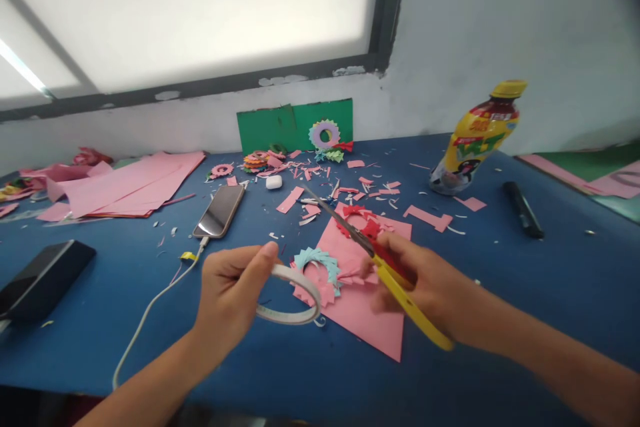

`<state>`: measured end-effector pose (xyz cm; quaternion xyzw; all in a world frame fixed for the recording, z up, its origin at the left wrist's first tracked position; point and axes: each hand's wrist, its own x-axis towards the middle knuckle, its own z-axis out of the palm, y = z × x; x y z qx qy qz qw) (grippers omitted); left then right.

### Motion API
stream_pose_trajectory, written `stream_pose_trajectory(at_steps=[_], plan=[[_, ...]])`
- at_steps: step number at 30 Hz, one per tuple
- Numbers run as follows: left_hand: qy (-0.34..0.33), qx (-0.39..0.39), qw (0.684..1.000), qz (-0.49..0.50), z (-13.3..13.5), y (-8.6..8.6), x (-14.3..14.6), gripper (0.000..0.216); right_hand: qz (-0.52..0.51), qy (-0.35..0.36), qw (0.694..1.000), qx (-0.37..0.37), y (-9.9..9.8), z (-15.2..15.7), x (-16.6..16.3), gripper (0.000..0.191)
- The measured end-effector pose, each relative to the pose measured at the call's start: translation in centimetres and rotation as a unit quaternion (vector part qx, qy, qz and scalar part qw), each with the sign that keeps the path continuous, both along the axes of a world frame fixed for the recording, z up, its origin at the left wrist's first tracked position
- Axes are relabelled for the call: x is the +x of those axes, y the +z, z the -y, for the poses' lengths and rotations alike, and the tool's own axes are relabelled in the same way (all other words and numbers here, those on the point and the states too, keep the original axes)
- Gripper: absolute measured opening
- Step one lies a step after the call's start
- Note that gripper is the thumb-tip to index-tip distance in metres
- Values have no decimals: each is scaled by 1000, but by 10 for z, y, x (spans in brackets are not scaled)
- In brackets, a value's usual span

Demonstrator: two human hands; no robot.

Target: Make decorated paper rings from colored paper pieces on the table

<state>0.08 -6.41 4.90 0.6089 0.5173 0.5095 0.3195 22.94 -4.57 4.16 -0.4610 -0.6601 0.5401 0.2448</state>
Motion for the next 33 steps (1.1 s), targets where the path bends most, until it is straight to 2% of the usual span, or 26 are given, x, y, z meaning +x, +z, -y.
stream_pose_trajectory(at_steps=[3,7,10,16,22,26,28,30,33], plan=[[-39,1,999,25,6,1,20,44,-150,30,984,-93,-4,13,-12,47],[-128,-46,988,77,6,0,32,37,-237,6,968,-78,-7,19,-13,38],[-163,-105,977,89,0,1,28,25,-232,-2,972,-47,-6,15,-6,35],[-144,-147,975,80,-12,-2,17,15,-217,1,974,-60,-9,9,-5,38],[-226,-195,939,173,-16,-3,14,10,-206,-21,976,-70,-11,6,-8,42],[-348,-211,884,230,-15,0,8,24,-200,-62,976,-57,-17,-3,-7,44],[-388,-211,864,241,-14,0,6,32,-189,-76,978,-47,-20,-7,-6,45],[-405,-197,858,247,-13,1,5,39,-168,-84,982,-34,-20,-10,-5,45],[-394,-162,871,244,-12,1,4,43,-123,-83,989,13,-14,-15,0,43]])
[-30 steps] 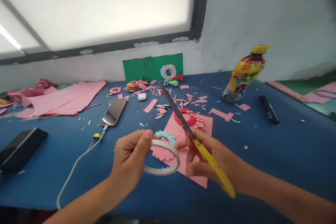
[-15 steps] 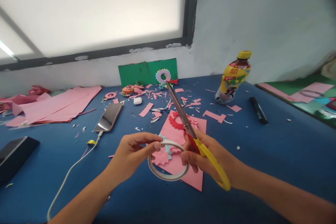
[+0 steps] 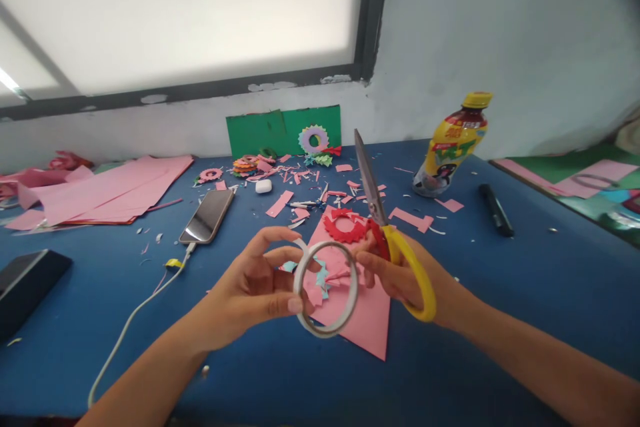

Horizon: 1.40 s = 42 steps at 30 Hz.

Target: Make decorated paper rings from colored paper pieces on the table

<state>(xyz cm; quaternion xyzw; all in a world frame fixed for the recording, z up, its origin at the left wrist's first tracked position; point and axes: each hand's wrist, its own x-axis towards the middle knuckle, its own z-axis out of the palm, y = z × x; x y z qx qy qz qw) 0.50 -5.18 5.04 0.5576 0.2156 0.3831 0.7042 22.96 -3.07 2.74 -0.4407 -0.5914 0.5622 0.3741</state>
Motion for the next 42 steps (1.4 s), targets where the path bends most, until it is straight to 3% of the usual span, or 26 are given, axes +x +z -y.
stream_pose_trajectory(at_steps=[4,8,11,14,27,30,35,39,42], plan=[[121,64,989,-64,-1,1,-1,44,182,3,978,97,11,-6,14,42],[237,119,949,-169,-3,1,-4,45,405,-6,883,236,14,-10,27,27],[253,149,935,-197,-4,1,-5,48,473,-21,828,299,13,-10,31,30],[252,182,931,-194,-4,1,-5,48,506,-20,800,322,13,-9,32,34],[238,268,910,-210,-5,-6,-8,46,508,-9,787,351,10,-9,33,38],[231,344,888,-199,-6,-9,-7,46,505,-4,789,351,11,-8,33,32],[212,489,822,-200,0,-10,-5,45,492,0,787,372,13,-5,32,38],[227,512,802,-207,4,-10,-5,50,494,-10,774,396,13,-5,35,32],[259,485,807,-216,4,-11,-3,49,507,-18,760,406,13,-4,35,21]])
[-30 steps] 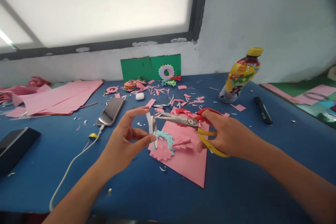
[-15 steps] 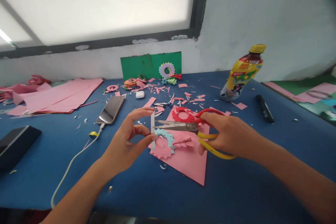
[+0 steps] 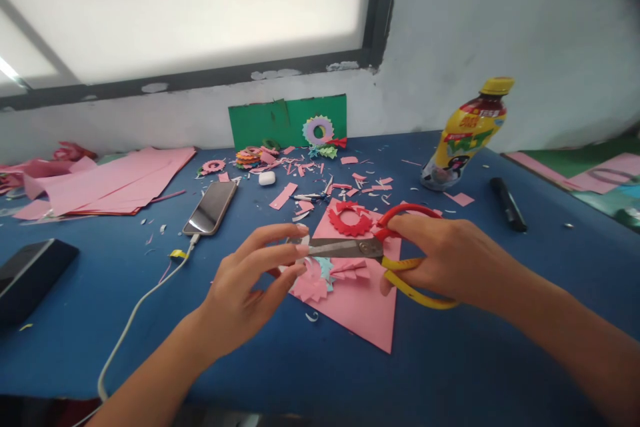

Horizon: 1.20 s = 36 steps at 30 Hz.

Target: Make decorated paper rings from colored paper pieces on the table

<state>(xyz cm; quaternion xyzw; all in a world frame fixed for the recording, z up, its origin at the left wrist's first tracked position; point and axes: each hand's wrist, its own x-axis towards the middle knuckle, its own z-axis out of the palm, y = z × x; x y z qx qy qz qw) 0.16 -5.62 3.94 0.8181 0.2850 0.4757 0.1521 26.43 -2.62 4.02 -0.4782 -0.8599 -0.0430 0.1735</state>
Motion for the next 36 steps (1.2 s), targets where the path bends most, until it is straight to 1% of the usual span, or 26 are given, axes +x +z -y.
stream_pose_trajectory(at_steps=[3,7,9,13,18,21,24,26,29,31,32,34,36], plan=[[18,-23,1000,8,-1,-2,1,49,13,-7,1000,-6,0,1,-3,19],[45,-33,998,20,-1,-6,3,47,16,-6,1000,-15,-2,4,-6,31],[63,-30,997,36,0,-7,4,44,18,-3,1000,6,-3,6,-8,34],[86,-10,995,51,2,-7,7,41,24,-3,998,65,-5,9,-11,30],[75,-13,995,71,4,-6,7,46,24,-10,990,135,-9,10,-13,29],[63,-20,994,81,4,-6,7,49,30,-11,988,150,-10,9,-11,25],[65,-18,994,84,4,-8,8,47,32,-21,986,160,-9,8,-9,20],[70,-16,994,79,5,-8,8,46,31,-33,985,168,-8,8,-9,20],[80,-9,995,52,6,-8,8,46,35,-66,986,152,-8,6,-10,26],[95,1,995,19,4,-7,7,44,40,-109,985,128,-9,1,-10,31],[113,4,994,-8,2,-7,6,42,45,-135,983,114,-10,-3,-8,34],[179,-5,979,-97,-3,-6,4,38,60,-188,977,79,-12,-13,-2,38],[265,-43,940,-210,-10,-4,0,38,76,-232,969,37,-16,-27,9,39]])
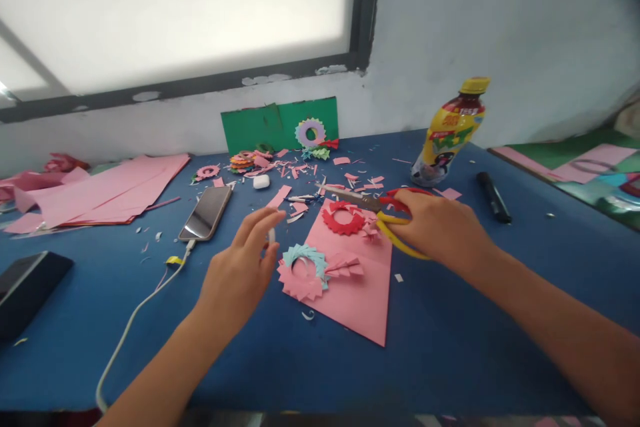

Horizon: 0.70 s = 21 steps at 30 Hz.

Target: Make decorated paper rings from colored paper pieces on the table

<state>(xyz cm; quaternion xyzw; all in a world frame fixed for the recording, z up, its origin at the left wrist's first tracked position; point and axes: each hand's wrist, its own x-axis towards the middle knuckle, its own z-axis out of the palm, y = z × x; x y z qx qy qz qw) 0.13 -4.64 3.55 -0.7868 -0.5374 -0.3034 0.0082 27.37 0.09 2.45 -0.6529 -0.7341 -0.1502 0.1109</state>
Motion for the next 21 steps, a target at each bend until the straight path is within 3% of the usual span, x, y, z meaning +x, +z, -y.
stream_pose_trajectory(at_steps=[2,4,6,8,10,12,15,17,21], plan=[[86,-52,992,-76,-7,2,-4,40,-6,-27,999,-38,-5,-15,14,38],[140,-67,985,-79,-12,5,-9,41,-27,-26,997,-66,-13,-28,27,41],[149,-49,988,3,-17,8,-12,40,-38,-14,996,-82,-21,-39,38,45],[103,-47,980,161,-21,12,-14,35,-40,-6,993,-106,-27,-46,44,46],[34,-90,935,342,-24,14,-13,28,-38,-4,991,-126,-28,-47,45,43],[-12,-154,861,485,-26,14,-9,24,-46,-9,994,-102,-22,-42,39,41],[-36,-235,779,581,-24,12,5,19,-156,30,986,-40,-5,-23,19,37],[-52,-291,743,600,-20,11,16,17,-291,112,947,-76,5,-6,0,32],[-83,-367,688,621,-14,10,37,13,-477,234,832,-160,9,20,-31,32]])
